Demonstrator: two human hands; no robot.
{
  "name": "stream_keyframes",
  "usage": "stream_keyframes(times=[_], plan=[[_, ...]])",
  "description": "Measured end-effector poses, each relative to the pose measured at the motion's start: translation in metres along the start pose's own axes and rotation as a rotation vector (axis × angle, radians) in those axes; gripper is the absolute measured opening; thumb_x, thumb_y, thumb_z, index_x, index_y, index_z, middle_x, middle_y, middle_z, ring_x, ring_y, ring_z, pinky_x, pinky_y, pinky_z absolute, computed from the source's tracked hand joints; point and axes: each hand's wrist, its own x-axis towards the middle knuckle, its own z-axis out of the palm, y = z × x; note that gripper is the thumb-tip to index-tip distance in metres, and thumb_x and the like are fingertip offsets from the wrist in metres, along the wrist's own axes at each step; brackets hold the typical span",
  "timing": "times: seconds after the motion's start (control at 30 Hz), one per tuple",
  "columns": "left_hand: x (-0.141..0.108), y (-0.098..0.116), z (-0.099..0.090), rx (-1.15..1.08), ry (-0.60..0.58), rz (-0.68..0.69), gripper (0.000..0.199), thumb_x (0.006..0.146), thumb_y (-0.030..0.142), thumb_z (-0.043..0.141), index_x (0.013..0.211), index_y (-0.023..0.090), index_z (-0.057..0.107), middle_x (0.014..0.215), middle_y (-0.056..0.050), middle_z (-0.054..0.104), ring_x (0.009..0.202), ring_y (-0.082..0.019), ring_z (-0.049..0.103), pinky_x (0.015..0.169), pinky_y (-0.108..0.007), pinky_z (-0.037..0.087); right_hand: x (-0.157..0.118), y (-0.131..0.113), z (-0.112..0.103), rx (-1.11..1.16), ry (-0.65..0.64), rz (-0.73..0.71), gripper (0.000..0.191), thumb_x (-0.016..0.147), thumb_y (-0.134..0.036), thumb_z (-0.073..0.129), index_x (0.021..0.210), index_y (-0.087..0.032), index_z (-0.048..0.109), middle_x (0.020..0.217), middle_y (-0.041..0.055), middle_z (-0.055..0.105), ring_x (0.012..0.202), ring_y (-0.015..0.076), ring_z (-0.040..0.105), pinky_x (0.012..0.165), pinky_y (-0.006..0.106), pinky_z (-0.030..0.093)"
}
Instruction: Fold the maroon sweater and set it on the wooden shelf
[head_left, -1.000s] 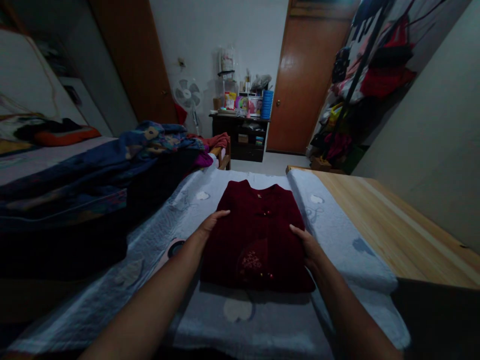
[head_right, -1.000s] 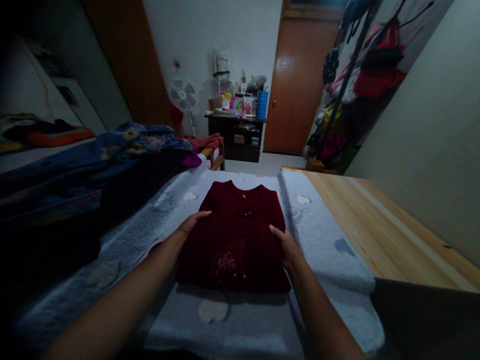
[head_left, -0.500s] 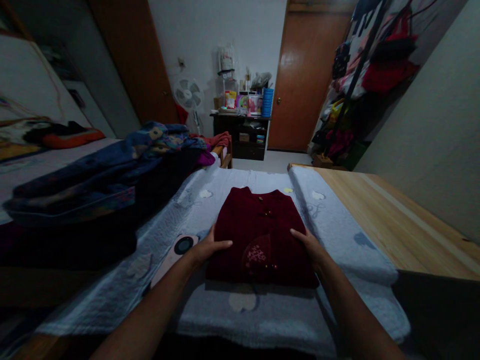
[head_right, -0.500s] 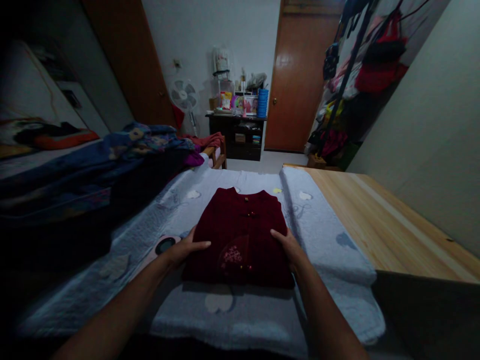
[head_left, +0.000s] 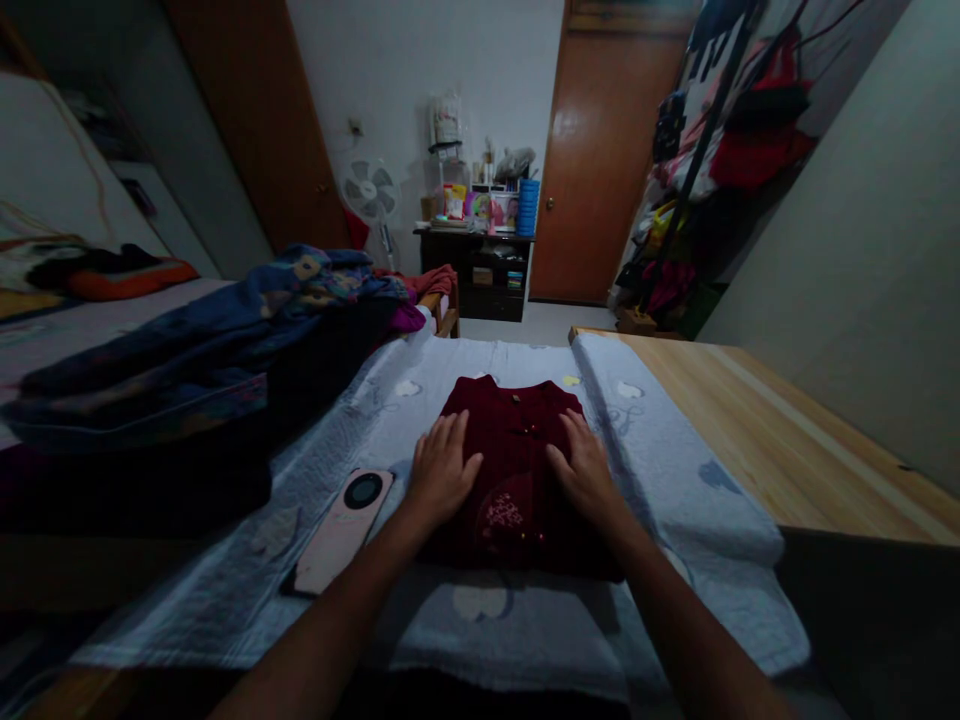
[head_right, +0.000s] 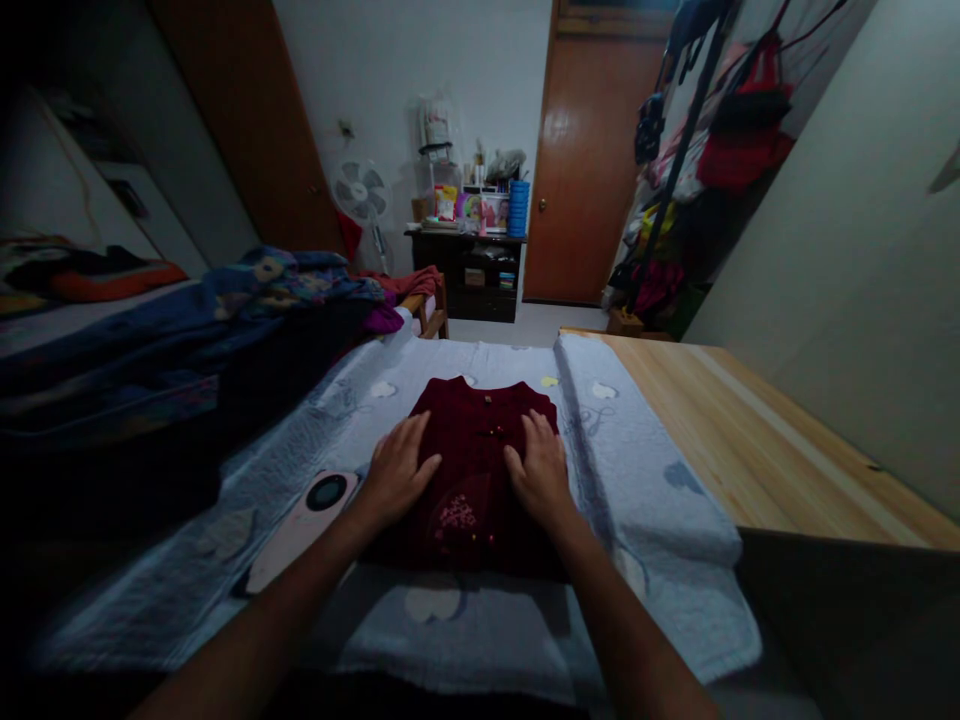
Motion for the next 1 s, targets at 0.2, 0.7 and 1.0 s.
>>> stream_keyframes(times=[0.2,0.7,1.0], plan=[[0.011,0.010,0.051,-0.153,-0.141,0.090,0.042,0.079,0.023,0.060,0.121,0.025,0.059,0.144,-0.009,0.046,0.142,-0.027,0.025,0.117,-0.043,0.001,0.002,-0.019,0.034,-0.167,-0.242,-0.100,0.054,0.092,-0.030,0.033,0.144,-0.016,0.037,0.156,0.0096,0.024,0.143,0.0229,0.019,0.116,0.045,0.015],[0.073,0.026,0.062,0.069,-0.235,-0.189,0.038,0.073,0.023,0.067,0.111,0.020,0.062,0.147,-0.020,0.038,0.142,-0.041,0.016,0.106,-0.067,-0.004,0.050,0.007,0.047,-0.252,-0.326,0.006,0.054,0.095,-0.034,0.029,0.146,-0.015,0.033,0.155,0.0096,0.024,0.144,0.0253,0.014,0.115,0.049,0.013],[0.095,0.030,0.111,0.336,-0.083,-0.180,0.057,0.083,0.032,0.054,0.136,0.012,0.047,0.151,-0.026,0.025,0.143,-0.041,0.005,0.108,-0.063,-0.004,0.089,0.029,0.051,-0.143,-0.316,0.105,0.051,0.095,-0.024,0.024,0.142,-0.011,0.039,0.153,0.0105,0.030,0.144,0.0241,0.018,0.114,0.042,0.020]])
